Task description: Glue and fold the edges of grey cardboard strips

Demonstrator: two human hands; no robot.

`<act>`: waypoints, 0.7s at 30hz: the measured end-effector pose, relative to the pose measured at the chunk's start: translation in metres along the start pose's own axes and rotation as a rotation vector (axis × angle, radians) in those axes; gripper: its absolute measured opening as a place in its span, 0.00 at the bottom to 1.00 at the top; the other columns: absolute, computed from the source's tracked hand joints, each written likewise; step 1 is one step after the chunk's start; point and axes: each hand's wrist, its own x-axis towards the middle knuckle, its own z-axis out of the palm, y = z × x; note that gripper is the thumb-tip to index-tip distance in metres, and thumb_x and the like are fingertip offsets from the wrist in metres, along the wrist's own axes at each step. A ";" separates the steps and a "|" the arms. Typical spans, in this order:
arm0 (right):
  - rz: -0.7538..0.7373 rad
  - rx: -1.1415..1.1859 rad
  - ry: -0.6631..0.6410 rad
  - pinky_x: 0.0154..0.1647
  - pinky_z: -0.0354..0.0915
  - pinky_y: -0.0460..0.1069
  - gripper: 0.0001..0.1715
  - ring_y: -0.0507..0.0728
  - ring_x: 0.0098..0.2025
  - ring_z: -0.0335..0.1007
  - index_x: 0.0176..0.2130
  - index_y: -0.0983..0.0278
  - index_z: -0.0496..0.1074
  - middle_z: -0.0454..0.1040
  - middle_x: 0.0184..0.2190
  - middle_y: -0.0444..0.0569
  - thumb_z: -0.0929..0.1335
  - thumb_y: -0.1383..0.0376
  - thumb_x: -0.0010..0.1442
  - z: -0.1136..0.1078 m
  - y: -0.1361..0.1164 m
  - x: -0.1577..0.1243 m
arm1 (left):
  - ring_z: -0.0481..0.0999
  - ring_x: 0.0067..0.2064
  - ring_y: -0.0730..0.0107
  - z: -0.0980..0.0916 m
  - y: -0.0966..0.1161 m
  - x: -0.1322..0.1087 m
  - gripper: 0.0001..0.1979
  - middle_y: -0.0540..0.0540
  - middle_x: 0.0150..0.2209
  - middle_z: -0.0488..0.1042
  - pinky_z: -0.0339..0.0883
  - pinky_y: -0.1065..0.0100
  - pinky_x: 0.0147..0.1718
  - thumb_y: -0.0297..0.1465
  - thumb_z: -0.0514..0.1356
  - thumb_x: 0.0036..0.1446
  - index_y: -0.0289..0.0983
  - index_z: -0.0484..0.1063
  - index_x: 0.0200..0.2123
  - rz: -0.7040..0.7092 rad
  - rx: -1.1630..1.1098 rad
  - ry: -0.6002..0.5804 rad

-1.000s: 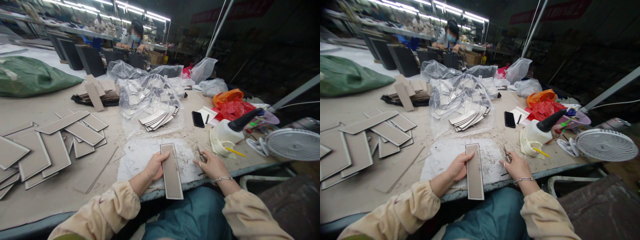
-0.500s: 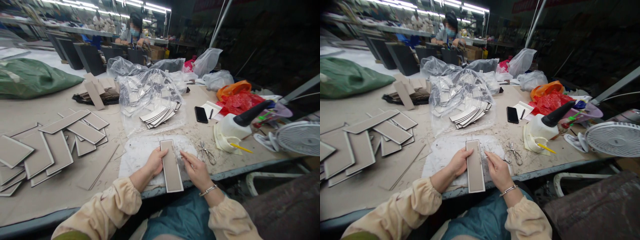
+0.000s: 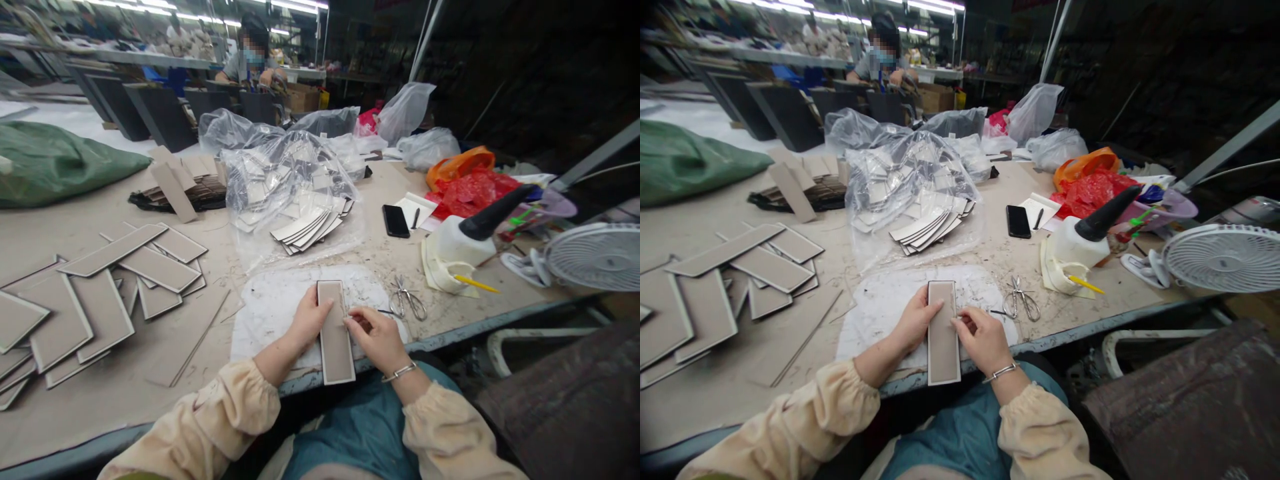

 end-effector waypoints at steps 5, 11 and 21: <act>0.113 0.061 -0.071 0.29 0.67 0.45 0.10 0.51 0.26 0.71 0.38 0.63 0.69 0.73 0.24 0.42 0.66 0.62 0.55 0.004 0.004 0.000 | 0.62 0.55 0.55 -0.010 -0.003 0.002 0.32 0.38 0.53 0.63 0.56 0.55 0.55 0.25 0.60 0.48 0.36 0.58 0.58 0.416 0.589 0.009; 0.125 0.042 -0.050 0.29 0.65 0.45 0.12 0.50 0.25 0.70 0.40 0.63 0.70 0.73 0.25 0.41 0.67 0.64 0.53 0.005 0.007 0.000 | 0.61 0.54 0.53 -0.019 0.005 -0.001 0.20 0.38 0.51 0.64 0.56 0.52 0.54 0.24 0.57 0.51 0.37 0.68 0.50 0.659 1.144 -0.160; 0.134 0.025 -0.032 0.29 0.66 0.45 0.20 0.50 0.24 0.70 0.46 0.62 0.70 0.74 0.25 0.41 0.67 0.65 0.51 0.008 0.010 0.001 | 0.67 0.42 0.63 -0.018 0.007 0.000 0.05 0.44 0.39 0.71 0.63 0.61 0.44 0.26 0.58 0.55 0.37 0.73 0.34 0.706 1.269 -0.279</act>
